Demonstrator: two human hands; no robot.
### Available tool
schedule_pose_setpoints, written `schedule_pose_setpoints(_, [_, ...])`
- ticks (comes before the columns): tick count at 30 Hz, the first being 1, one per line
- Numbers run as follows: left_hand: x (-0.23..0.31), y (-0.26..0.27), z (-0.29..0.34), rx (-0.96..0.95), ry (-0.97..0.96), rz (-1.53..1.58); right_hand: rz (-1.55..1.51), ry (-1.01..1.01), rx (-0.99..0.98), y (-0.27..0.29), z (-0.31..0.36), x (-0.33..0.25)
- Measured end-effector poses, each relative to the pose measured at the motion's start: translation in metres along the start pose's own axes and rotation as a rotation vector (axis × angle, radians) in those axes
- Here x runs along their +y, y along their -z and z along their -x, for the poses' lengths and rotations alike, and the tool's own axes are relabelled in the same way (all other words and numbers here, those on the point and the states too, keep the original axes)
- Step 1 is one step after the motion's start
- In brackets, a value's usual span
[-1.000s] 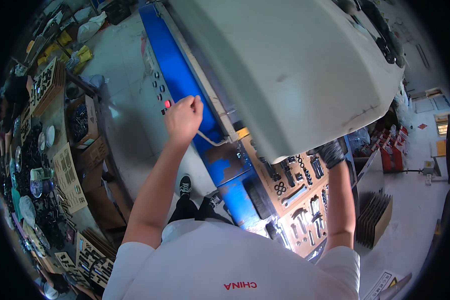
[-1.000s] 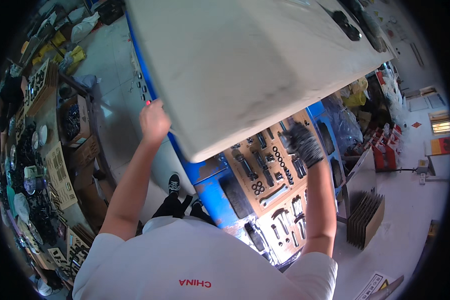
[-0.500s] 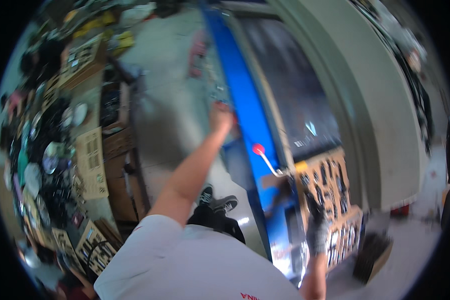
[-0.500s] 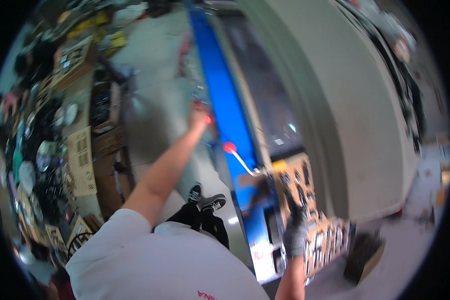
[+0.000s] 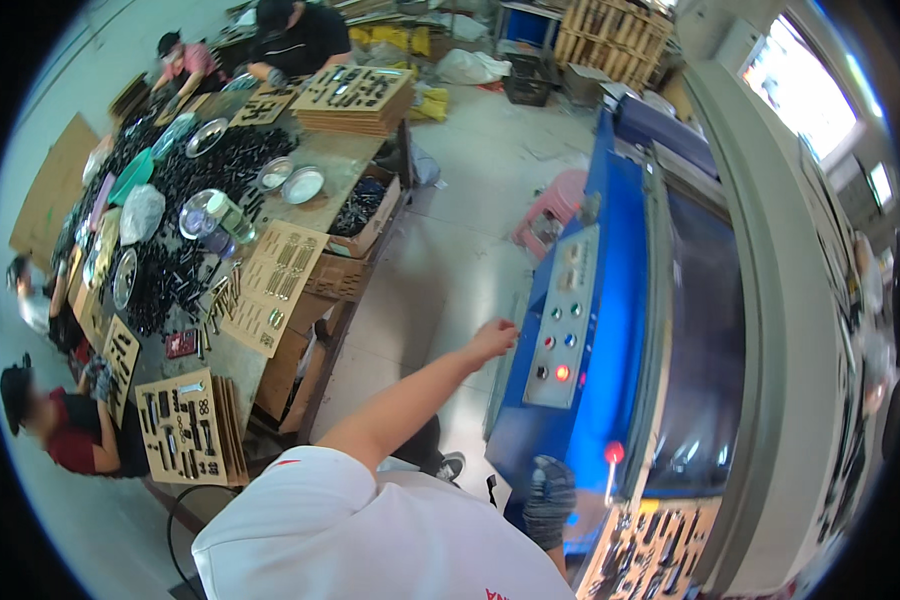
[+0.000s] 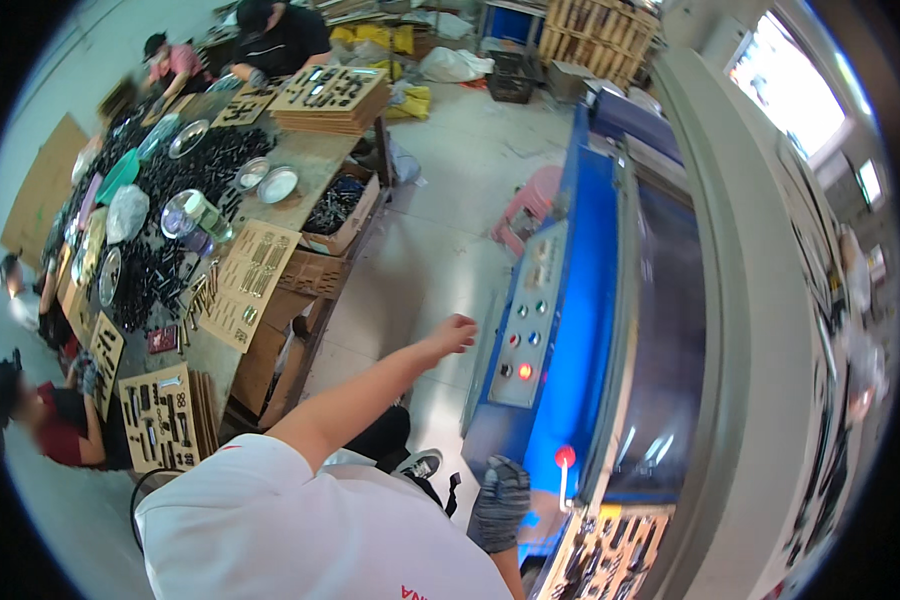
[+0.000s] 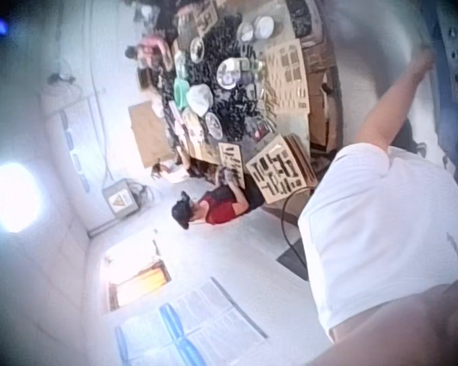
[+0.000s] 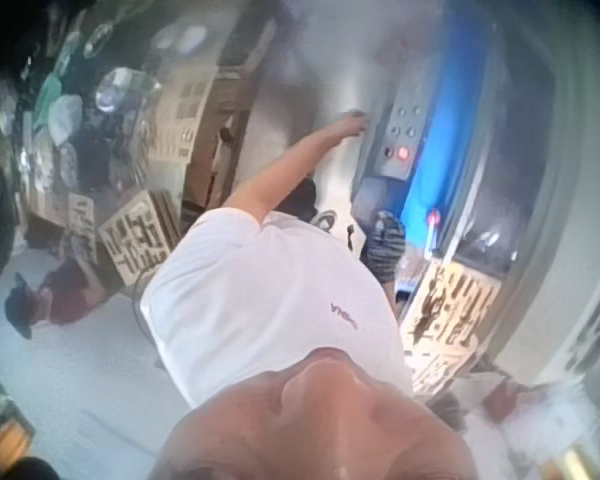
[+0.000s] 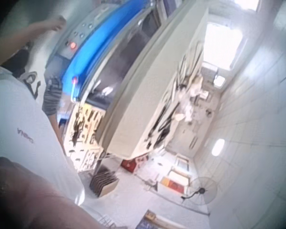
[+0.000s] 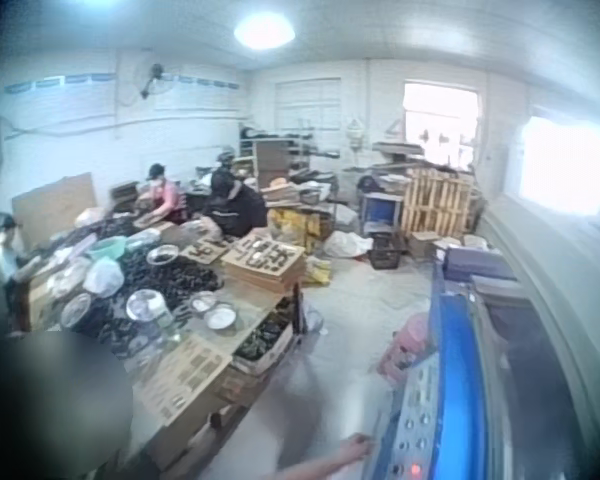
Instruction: The person repeatedly places a cardboard tool kit into a blue shrink-wrapping machine, closes the lid, and removes the wrapped kit. They then place the wrapped kit into a cardboard box and repeat the cycle with additional tool kits.
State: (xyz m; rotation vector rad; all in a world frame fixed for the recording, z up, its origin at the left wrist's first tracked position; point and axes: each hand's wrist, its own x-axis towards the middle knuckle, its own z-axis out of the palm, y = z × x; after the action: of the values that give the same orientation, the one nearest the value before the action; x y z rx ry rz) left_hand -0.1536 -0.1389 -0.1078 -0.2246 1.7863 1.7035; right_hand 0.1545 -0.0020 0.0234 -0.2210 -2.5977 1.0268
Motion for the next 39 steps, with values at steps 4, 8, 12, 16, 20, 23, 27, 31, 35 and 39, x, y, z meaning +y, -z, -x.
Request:
schedule_pose_setpoints(4, [0.013,0.154,-0.025,0.276,-0.007,0.169,-0.03,0.086,-0.114,-0.066,-0.097,-0.017])
schedule_pose_setpoints(8, [0.033,0.297,-0.056,0.487,-0.035,0.408,-0.182,-0.012,-0.172,-0.16,-0.216,-0.028])
schedule_pose_setpoints(12, [0.072,0.401,-0.094,0.64,-0.015,0.596,-0.098,0.034,-0.22,-0.253,-0.352,-0.058])
schedule_pose_setpoints(16, [0.123,0.465,-0.129,0.684,-0.076,0.672,0.027,0.218,-0.354,-0.338,-0.49,-0.098])
schedule_pose_setpoints(20, [0.176,0.509,-0.168,0.744,-0.117,0.673,-0.236,0.288,-0.424,-0.416,-0.621,-0.135])
schedule_pose_setpoints(23, [0.211,0.533,-0.204,0.813,-0.151,0.717,-0.516,0.045,-0.551,-0.482,-0.712,-0.159])
schedule_pose_setpoints(27, [0.246,0.562,-0.268,0.949,-0.206,0.772,-0.518,0.056,-0.662,-0.582,-0.851,-0.186])
schedule_pose_setpoints(31, [0.277,0.588,-0.348,1.128,-0.193,0.833,-0.358,0.253,-0.673,-0.71,-1.003,-0.221])
schedule_pose_setpoints(35, [0.309,0.608,-0.426,1.365,-0.11,1.006,-0.255,0.449,-0.704,-0.847,-1.113,-0.264])
schedule_pose_setpoints(39, [0.326,0.617,-0.464,1.529,-0.072,1.042,-0.247,0.369,-0.931,-0.935,-1.158,-0.292])
